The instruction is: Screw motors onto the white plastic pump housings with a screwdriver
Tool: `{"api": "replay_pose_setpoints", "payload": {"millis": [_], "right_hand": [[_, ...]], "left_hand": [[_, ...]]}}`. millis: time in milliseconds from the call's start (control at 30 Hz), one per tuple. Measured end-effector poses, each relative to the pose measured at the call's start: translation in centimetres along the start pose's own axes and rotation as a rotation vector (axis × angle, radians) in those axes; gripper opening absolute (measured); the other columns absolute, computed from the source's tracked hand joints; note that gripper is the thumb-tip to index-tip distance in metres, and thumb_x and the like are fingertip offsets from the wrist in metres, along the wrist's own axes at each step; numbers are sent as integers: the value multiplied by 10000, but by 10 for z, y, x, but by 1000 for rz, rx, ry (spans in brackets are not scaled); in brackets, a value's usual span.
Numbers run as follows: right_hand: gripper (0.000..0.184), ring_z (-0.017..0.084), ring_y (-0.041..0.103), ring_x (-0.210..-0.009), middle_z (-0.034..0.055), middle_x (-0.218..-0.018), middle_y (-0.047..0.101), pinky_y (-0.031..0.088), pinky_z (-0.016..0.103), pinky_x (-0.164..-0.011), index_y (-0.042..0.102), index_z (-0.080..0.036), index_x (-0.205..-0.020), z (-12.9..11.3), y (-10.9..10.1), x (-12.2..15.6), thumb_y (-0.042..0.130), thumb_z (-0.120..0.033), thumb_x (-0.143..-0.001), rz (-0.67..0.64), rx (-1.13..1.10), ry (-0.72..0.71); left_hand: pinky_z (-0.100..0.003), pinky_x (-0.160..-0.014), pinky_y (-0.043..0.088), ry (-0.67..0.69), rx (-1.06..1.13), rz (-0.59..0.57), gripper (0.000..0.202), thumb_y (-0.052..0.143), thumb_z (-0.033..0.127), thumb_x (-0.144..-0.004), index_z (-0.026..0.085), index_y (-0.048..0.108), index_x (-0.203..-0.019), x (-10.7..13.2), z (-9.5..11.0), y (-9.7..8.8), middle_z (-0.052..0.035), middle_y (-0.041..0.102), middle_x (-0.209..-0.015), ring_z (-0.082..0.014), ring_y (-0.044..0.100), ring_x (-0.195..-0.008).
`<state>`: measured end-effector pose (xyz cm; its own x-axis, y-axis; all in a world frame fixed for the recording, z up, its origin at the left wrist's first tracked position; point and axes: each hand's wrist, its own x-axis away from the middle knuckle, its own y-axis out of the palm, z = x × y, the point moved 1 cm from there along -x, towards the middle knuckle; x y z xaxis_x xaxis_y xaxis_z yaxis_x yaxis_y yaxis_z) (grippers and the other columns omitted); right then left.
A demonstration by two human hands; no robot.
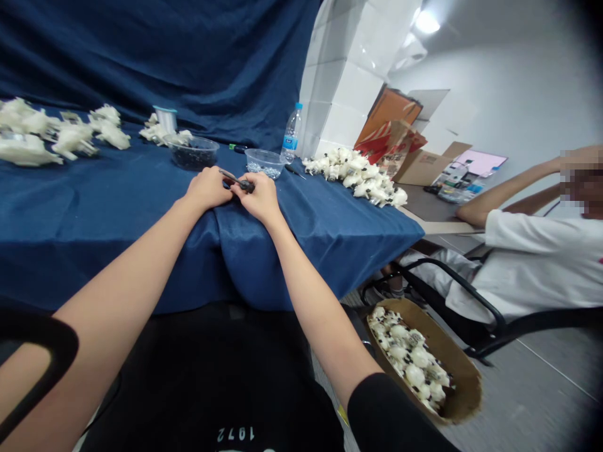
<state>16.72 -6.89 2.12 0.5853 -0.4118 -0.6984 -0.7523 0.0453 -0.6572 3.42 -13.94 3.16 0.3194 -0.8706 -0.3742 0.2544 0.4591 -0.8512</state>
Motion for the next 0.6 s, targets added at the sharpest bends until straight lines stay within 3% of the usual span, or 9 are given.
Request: {"api": "replay_pose_setpoints", "payload": {"millis": [233, 600], "right_hand": [[177, 188, 617, -881, 1, -801, 661, 468, 337, -847, 648, -164, -753, 0, 1, -1, 715, -212, -909, 17, -24, -4], [184, 192, 637, -876, 3, -796, 674, 505, 361, -853, 648, -164, -759, -1, 0, 0, 723, -221, -916, 21, -12, -12]], "left_hand": [[-478, -941, 559, 12, 5, 5, 316, 679, 414, -975, 170, 684, -1177, -1, -2, 2, -74, 711, -1179, -264, 691, -1054], [-475, -932, 578, 7, 8, 11, 287, 694, 377, -974, 166, 693, -1168, -1, -1, 1, -71, 724, -1162, -259, 705, -1047]]}}
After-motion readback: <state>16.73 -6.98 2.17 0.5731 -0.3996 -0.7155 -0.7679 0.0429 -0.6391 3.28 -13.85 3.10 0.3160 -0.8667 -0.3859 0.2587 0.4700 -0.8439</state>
